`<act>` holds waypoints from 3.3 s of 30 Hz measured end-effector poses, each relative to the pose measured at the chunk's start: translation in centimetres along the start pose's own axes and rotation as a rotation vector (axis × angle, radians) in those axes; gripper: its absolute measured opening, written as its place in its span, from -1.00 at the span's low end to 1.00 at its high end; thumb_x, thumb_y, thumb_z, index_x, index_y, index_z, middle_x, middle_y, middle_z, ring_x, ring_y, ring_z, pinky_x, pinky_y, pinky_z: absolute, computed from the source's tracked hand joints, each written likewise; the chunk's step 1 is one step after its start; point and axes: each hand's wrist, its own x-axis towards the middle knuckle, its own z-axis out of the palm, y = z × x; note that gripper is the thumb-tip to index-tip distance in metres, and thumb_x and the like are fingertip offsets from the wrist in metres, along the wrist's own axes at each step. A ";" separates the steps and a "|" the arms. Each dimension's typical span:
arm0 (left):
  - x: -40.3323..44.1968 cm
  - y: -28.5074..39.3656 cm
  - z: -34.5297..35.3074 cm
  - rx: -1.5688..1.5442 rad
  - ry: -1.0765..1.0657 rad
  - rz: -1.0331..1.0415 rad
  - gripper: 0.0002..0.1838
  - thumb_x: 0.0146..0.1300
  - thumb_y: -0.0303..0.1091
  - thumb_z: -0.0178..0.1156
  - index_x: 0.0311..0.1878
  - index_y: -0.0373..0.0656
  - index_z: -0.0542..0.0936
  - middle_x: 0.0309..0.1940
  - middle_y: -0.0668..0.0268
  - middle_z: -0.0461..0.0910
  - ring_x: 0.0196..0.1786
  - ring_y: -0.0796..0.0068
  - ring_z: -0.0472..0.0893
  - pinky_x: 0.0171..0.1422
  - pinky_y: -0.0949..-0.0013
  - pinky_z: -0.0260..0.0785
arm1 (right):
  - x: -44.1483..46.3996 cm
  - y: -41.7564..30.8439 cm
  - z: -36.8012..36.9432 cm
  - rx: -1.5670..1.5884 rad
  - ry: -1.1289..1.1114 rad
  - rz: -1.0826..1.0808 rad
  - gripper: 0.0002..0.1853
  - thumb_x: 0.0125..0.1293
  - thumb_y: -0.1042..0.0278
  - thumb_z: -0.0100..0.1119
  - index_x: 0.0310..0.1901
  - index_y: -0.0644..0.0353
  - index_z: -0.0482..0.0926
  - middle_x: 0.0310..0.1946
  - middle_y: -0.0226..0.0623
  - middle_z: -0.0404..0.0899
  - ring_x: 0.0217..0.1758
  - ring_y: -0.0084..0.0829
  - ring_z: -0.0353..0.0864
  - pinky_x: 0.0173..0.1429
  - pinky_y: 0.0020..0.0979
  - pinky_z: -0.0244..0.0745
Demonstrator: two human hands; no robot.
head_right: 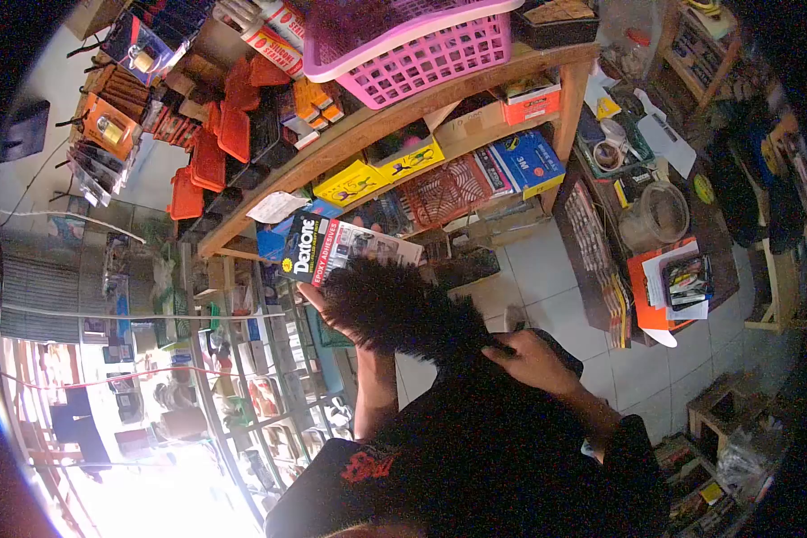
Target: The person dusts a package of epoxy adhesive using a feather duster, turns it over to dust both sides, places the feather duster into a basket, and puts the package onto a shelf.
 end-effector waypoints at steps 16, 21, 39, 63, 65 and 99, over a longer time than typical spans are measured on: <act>0.9 1.0 1.7 -0.110 -0.023 -0.055 -0.04 0.27 0.46 -0.18 0.50 -0.12 0.07 0.43 -0.10 0.16 0.40 -0.10 0.27 0.47 -0.18 0.04 | 0.4 0.4 -2.4 0.033 -0.123 0.114 -0.58 0.36 0.01 0.16 -0.04 0.27 0.62 -0.34 0.02 0.65 -0.30 -0.12 0.66 -0.10 -0.22 0.49; 1.0 -1.5 0.1 -0.019 0.015 -0.107 -0.05 0.28 0.44 -0.19 0.49 -0.15 0.10 0.40 -0.15 0.18 0.37 -0.13 0.30 0.45 -0.19 0.08 | 1.1 -1.3 -2.6 0.065 -0.064 0.066 -0.60 0.35 0.04 0.19 -0.11 0.30 0.62 -0.35 0.03 0.64 -0.33 -0.12 0.65 -0.14 -0.25 0.49; 4.0 0.7 0.1 -0.070 0.030 -0.061 -0.15 0.35 0.35 -0.21 0.51 -0.07 0.08 0.45 0.04 0.15 0.47 -0.03 0.18 0.49 -0.16 0.03 | -0.5 3.3 -5.0 0.004 0.034 0.021 -0.59 0.26 0.08 0.29 -0.47 0.33 0.50 -0.64 0.03 0.41 -0.61 -0.04 0.38 -0.43 -0.18 0.31; 4.0 0.7 1.1 -0.099 -0.049 -0.028 -0.16 0.37 0.31 -0.20 0.51 -0.13 0.08 0.48 0.04 0.11 0.50 0.01 0.13 0.52 -0.15 -0.04 | -0.4 3.3 -7.2 -0.046 0.154 -0.033 -0.63 0.28 0.10 0.27 -0.28 0.34 0.61 -0.54 0.03 0.55 -0.55 -0.15 0.50 -0.35 -0.26 0.41; 3.9 0.7 1.4 -0.107 -0.079 -0.031 -0.16 0.37 0.31 -0.20 0.50 -0.13 0.10 0.48 0.06 0.12 0.49 0.00 0.14 0.52 -0.15 -0.03 | -0.2 3.2 -7.2 0.002 0.172 0.063 -0.63 0.29 0.09 0.26 -0.27 0.35 0.61 -0.55 0.01 0.54 -0.56 -0.20 0.46 -0.35 -0.27 0.40; 1.8 1.6 1.5 -0.065 -0.039 -0.040 -0.12 0.35 0.36 -0.24 0.51 -0.12 0.06 0.47 -0.01 0.11 0.44 -0.13 0.20 0.49 -0.15 0.02 | -0.4 3.2 -6.8 -0.046 0.138 0.126 -0.68 0.32 0.16 0.24 -0.21 0.34 0.64 -0.51 -0.04 0.61 -0.51 -0.42 0.53 -0.30 -0.35 0.43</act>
